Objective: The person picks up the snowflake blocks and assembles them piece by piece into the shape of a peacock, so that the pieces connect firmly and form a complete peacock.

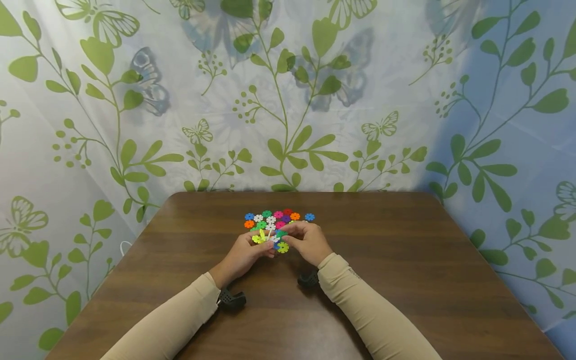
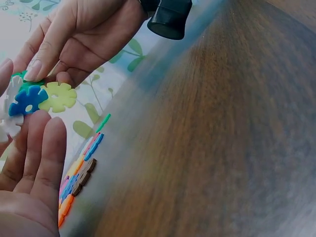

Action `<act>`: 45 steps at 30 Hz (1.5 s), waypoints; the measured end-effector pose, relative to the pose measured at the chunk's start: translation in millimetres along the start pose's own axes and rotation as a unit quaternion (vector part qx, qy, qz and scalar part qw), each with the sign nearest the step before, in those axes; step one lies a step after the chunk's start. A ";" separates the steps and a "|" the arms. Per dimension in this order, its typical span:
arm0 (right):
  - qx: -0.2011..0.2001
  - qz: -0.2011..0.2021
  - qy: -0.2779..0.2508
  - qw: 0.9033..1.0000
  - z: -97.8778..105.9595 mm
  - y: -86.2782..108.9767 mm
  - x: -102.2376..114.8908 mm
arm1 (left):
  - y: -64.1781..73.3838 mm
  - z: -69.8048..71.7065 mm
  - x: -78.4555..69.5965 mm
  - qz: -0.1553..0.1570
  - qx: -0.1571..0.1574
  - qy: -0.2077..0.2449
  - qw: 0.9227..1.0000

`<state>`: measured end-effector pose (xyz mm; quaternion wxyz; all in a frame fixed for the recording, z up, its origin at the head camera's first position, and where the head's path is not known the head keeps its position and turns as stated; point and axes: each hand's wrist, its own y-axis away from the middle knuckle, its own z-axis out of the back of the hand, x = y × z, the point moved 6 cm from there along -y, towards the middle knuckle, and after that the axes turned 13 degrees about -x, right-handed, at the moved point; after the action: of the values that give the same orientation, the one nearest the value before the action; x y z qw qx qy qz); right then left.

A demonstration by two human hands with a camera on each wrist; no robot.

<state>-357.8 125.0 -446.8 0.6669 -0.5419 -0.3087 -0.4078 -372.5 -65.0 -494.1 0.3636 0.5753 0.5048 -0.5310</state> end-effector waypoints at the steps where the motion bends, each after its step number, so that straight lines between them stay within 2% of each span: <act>1: 0.001 0.000 0.002 1.000 -0.4 0.1 1.3 | 0.1 0.0 -0.6 -0.003 0.003 0.000 1.000; 5: 0.012 0.011 -0.005 1.000 1.0 -0.5 2.9 | -0.3 0.8 -2.6 -0.020 0.002 -0.013 1.000; 9: 0.009 0.028 -0.006 1.000 12.2 -6.4 -2.9 | -0.7 1.8 -3.3 -0.018 -0.015 -0.019 1.000; 11: -0.001 0.028 0.014 1.000 21.7 -10.4 -10.4 | -0.8 2.0 -2.8 -0.015 -0.022 -0.025 0.999; 14: -0.011 0.010 0.076 0.997 37.5 -14.4 -27.4 | 0.1 2.4 -2.0 -0.011 -0.025 -0.040 0.999; 17: -0.002 -0.016 0.159 0.987 53.5 -15.7 -46.6 | 1.5 2.3 -2.4 -0.014 -0.020 -0.055 0.998; 20: 0.017 -0.032 0.217 0.975 65.4 -15.8 -59.7 | 2.5 2.1 -2.3 -0.016 -0.017 -0.063 0.998; 23: 0.040 -0.022 0.248 0.968 70.4 -16.2 -65.2 | 2.6 2.0 -1.5 -0.017 -0.019 -0.065 0.998; 29: 0.095 0.004 0.300 0.949 65.9 -14.0 -67.5 | 2.9 0.3 -2.6 -0.018 -0.020 -0.079 0.996; 32: 0.102 0.007 0.318 0.943 64.0 -12.1 -69.5 | 2.5 0.5 -1.6 -0.018 -0.020 -0.087 0.996; 36: 0.073 0.027 0.323 0.943 65.8 -12.3 -70.0 | 2.1 0.7 -1.0 -0.018 -0.019 -0.087 0.996; 40: 0.049 0.048 0.301 0.951 68.0 -14.5 -65.4 | 1.7 0.7 -1.2 -0.022 -0.016 -0.079 0.996; 45: 0.038 0.000 0.269 0.962 73.5 -16.2 -65.1 | 2.0 1.9 -0.3 -0.017 -0.019 -0.071 0.997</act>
<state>-400.9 209.0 -478.4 0.7453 -0.3866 -0.1334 -0.5266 -371.0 -67.3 -494.4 0.3999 0.5206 0.4979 -0.5668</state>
